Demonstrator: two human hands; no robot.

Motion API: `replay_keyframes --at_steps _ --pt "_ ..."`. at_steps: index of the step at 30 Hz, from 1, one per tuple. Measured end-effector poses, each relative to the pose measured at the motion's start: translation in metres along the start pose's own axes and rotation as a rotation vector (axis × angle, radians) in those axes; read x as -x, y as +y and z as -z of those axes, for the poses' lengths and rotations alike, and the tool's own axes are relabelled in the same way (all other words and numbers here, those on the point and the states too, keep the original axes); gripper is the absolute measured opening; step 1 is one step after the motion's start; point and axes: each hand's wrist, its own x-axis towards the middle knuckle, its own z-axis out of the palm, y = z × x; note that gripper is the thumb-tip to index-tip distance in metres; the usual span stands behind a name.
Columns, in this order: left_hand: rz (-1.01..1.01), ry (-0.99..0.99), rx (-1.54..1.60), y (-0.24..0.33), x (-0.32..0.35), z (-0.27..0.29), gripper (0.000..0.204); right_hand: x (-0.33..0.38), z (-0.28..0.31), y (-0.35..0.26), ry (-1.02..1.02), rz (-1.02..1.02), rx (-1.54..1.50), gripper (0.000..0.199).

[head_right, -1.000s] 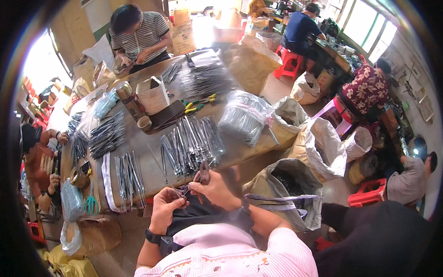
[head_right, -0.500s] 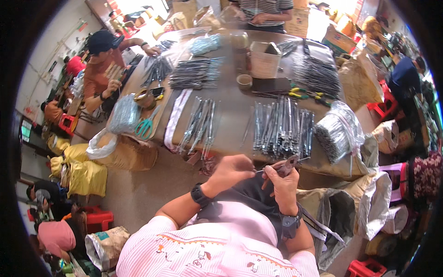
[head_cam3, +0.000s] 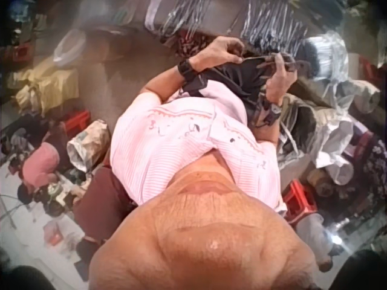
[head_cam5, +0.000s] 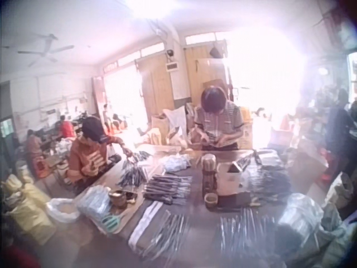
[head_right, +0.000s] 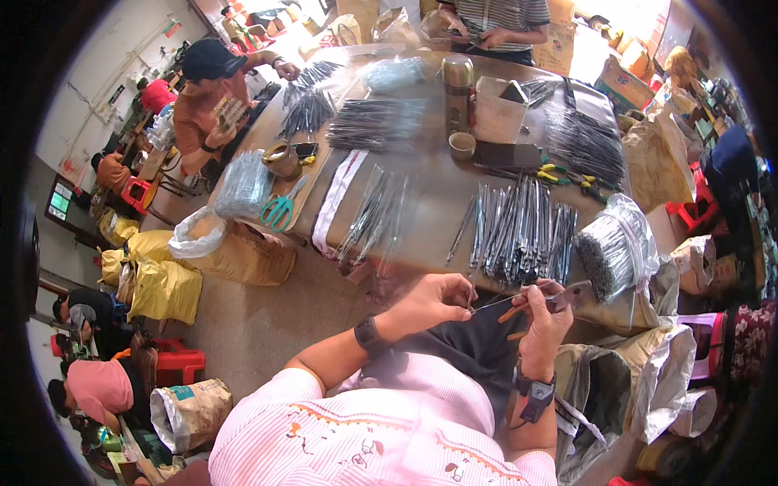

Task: The person repeatedly picks up thin metal rods from a table, uses pliers to trim or bend the ends, and places the finished pieces back on the table. The process is continuous and repetitive throughout the clip.

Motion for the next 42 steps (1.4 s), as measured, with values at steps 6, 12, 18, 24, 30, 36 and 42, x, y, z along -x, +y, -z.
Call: replay_keyframes --at_steps 6,12,18,24,30,36,42 --pt "0.218 -0.168 0.016 0.012 0.000 -0.004 0.034 0.003 0.011 0.004 -0.142 -0.248 -0.042 0.019" --pt "0.385 -0.148 0.102 0.023 0.001 -0.011 0.031 -0.001 0.028 0.012 -0.231 -0.334 -0.153 0.014" --pt "0.391 -0.194 0.065 0.024 -0.003 -0.017 0.033 0.003 0.037 0.010 -0.219 -0.355 -0.169 0.015" --pt "0.404 -0.249 0.047 0.022 -0.004 -0.023 0.033 0.008 0.038 0.013 -0.201 -0.366 -0.162 0.017" --pt "0.351 -0.286 0.147 0.022 -0.002 -0.027 0.028 0.010 0.036 0.018 -0.186 -0.352 -0.156 0.018" --pt "0.529 -0.156 0.406 0.023 -0.005 -0.031 0.018 0.014 0.028 0.017 -0.217 -0.227 -0.011 0.015" --pt "0.479 -0.113 0.350 0.003 -0.014 -0.032 0.015 0.020 0.027 0.015 -0.236 -0.142 0.064 0.015"
